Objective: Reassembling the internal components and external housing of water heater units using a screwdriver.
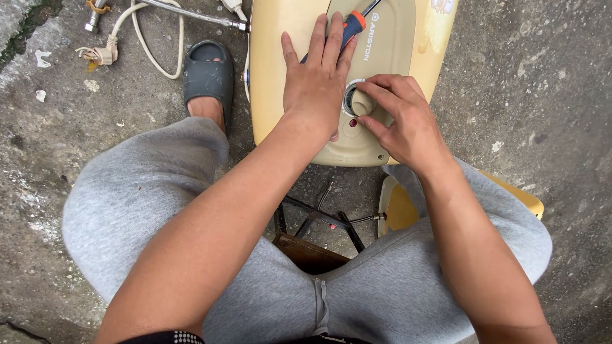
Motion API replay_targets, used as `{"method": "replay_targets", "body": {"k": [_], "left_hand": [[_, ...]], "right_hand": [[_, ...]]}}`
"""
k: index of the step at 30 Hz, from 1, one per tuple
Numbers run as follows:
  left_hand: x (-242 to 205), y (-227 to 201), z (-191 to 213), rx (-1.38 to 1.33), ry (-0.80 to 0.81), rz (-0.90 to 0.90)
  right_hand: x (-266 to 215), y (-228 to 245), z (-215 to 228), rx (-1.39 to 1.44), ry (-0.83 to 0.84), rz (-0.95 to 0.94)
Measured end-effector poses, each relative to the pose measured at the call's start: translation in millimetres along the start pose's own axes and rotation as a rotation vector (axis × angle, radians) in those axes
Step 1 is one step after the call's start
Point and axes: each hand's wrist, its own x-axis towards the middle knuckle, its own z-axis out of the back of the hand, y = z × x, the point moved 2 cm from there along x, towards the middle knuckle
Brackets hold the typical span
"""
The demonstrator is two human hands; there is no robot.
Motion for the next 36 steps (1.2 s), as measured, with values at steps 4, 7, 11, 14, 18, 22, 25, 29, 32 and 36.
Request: {"method": "replay_targets", "body": {"k": [4,7,11,14,18,22,25,29,32,36], "left_hand": [[-0.7,1.2,3.3,-0.009,0.026,-0.008],[0.7,0.8,-1.5,0.003,0.002,-0.001],[-0.8,0.6,1.7,-0.002,0.012,0.002],[-0.8,-0.1,0.7,0.007,-0.004,0.007],[1.6,0.1,1.2,0.004,0.007,-0.007],[0.2,0.9,1.9,0.017,0.021,-0.01],[-0.1,1.1,4.6,0.004,0.03,-0.013],[0.8,0.1,1.0,-0.004,0.017,-0.013],[1.1,-1.3,-0.8,-0.036,-0.005,-0.006],[3.1,-2.5,-6.2,-0.067,-0.053,0.029]], "right_hand": [[5.4,-0.6,-4.2,-0.027,0.011,0.022],[6.3,-0.5,-2.7,0.009,0.035,0.004],[6.3,-0.6,-2.1,0.058,-0.038,-0.11],[6.4,-4.5,-8.5,-0.074,-0.012,-0.277],[8.9,-7.4,-17.2,-0.292,0.127,-0.339],[15.2,-6.1,-15.9,-0.454,0.286,-0.308],[18.6,-4.4,-11.5,-0.478,0.372,-0.299],[20.9,-4.9,-14.5,-0.473,0.377,-0.288],[26.2,-2.7,-14.3,-0.479,0.365,-0.303],[35.4,-6.4,-13.6,-0.336,0.441,-0.44]]}}
